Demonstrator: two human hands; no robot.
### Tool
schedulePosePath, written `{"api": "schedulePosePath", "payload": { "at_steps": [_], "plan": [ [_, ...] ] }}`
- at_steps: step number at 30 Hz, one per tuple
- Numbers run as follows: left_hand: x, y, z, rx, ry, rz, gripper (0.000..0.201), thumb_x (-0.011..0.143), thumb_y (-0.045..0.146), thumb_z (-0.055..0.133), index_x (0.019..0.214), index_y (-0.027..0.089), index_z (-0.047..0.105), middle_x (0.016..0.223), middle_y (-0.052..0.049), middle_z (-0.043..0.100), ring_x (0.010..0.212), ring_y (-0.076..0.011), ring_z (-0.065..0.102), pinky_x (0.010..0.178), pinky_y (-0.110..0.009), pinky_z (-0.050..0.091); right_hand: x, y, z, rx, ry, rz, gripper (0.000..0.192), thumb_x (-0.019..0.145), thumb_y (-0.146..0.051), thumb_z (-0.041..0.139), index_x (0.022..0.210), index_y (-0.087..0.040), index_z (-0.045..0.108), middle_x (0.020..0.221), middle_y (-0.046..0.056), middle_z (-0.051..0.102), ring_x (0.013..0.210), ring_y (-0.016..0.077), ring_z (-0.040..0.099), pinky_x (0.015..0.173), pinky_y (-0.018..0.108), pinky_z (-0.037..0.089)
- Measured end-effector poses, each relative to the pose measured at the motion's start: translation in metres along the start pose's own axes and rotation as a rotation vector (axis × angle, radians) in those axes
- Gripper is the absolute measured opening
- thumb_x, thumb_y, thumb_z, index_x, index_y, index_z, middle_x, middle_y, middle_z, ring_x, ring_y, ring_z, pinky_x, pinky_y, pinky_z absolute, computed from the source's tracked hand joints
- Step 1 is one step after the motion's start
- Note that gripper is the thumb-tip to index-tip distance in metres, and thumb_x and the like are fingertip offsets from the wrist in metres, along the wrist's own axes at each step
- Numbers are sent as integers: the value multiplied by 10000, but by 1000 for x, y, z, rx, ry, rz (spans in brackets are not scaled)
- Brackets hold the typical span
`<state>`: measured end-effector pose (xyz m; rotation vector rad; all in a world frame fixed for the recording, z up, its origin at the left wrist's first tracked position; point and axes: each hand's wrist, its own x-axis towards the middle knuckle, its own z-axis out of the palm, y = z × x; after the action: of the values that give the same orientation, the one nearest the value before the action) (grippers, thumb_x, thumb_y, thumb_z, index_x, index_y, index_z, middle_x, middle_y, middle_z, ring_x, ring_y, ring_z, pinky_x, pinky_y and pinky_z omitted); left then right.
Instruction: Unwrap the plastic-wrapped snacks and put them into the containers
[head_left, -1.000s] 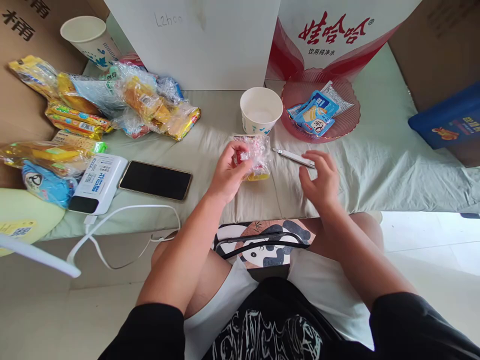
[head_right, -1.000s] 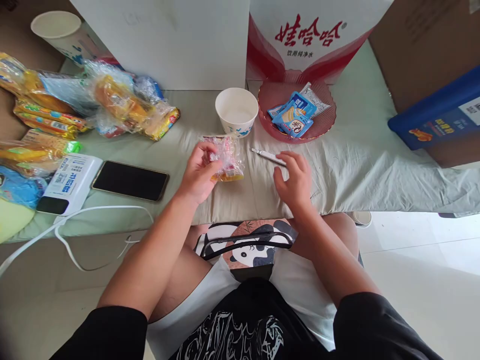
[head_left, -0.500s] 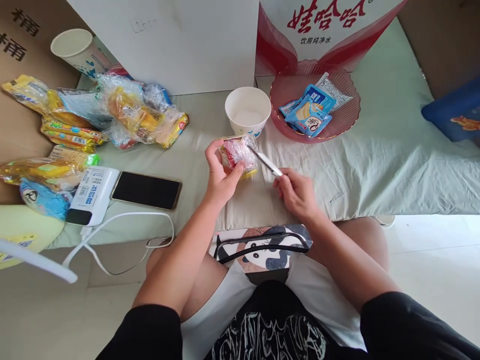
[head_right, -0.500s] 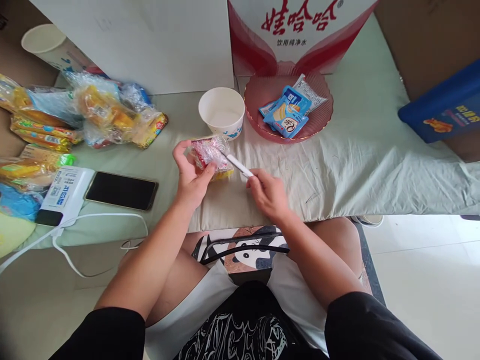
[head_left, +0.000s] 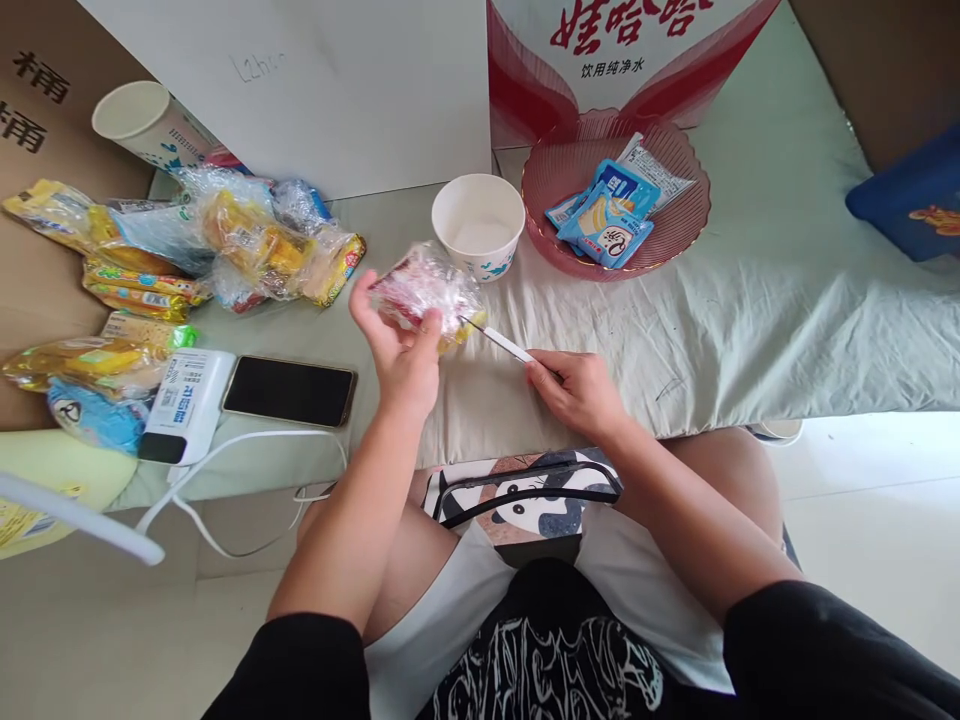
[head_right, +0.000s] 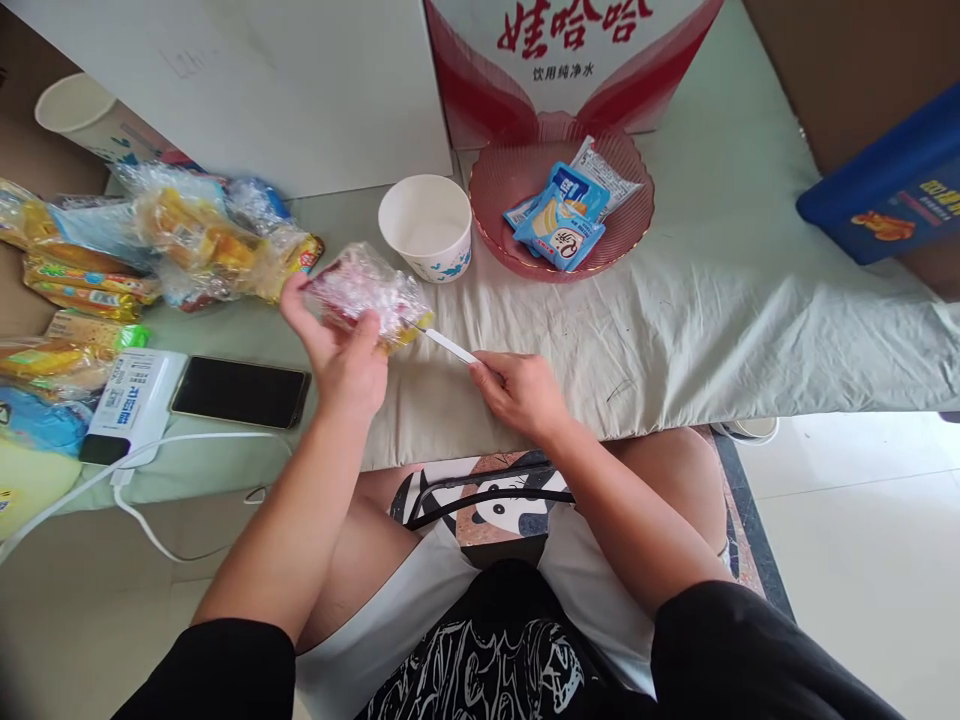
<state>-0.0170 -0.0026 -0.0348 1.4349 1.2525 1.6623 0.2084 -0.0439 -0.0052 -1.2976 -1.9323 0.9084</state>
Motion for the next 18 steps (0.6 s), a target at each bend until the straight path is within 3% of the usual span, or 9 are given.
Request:
{"api": "schedulePosePath", "payload": {
  "at_steps": [3, 5, 8, 13, 16, 18],
  "plan": [
    [1, 6, -9, -126, 46, -68, 612, 933, 590, 703, 1406, 528, 319, 1468, -14, 566, 1262, -207, 658, 1060, -425, 567, -1, 5, -10, -2, 27, 17, 376, 998, -402, 491, 719, -193, 633, 537, -34, 456, 500, 104, 406, 561, 264, 324],
    [-2, 7, -11, -132, 39, -100, 585, 925, 597, 712, 1370, 510, 343, 1387, -4, 607, 1206, -188, 674, 1027, -398, 577, -2, 14, -21, -60, 147, 60, 327, 973, -389, 519, 797, -187, 706, 572, -18, 531, 518, 121, 464, 570, 271, 360],
    [-11, 5, -6, -66, -12, -141, 675, 872, 666, 747, 1364, 418, 357, 1230, -30, 650, 1068, -178, 693, 937, -348, 584, -3, 30, -35, -259, 356, 101, 276, 921, -377, 569, 923, -194, 776, 759, 44, 695, 616, 167, 582, 641, 307, 450],
    [-25, 11, 8, 46, -57, -256, 769, 772, 787, 764, 1254, 291, 426, 990, -14, 642, 799, -146, 650, 744, -290, 537, 0, 46, -32, -529, 404, 202, 341, 926, -394, 562, 1109, -226, 796, 1083, 137, 757, 953, 305, 699, 882, 468, 535],
    [-27, 19, 8, 220, -81, -299, 628, 842, 856, 608, 947, 241, 536, 797, 5, 584, 694, -151, 572, 672, -310, 485, 1, 46, -22, -598, 493, 252, 403, 924, -353, 562, 1275, -244, 727, 1222, 151, 734, 1153, 366, 659, 1016, 594, 477],
    [-27, 23, 3, 342, -107, -332, 664, 931, 854, 440, 694, 234, 463, 657, 4, 495, 629, -167, 506, 658, -346, 464, 0, 45, -19, -507, 492, 162, 413, 946, -335, 523, 1319, -242, 674, 1263, 150, 725, 1189, 346, 654, 1048, 592, 473]
  ]
}}
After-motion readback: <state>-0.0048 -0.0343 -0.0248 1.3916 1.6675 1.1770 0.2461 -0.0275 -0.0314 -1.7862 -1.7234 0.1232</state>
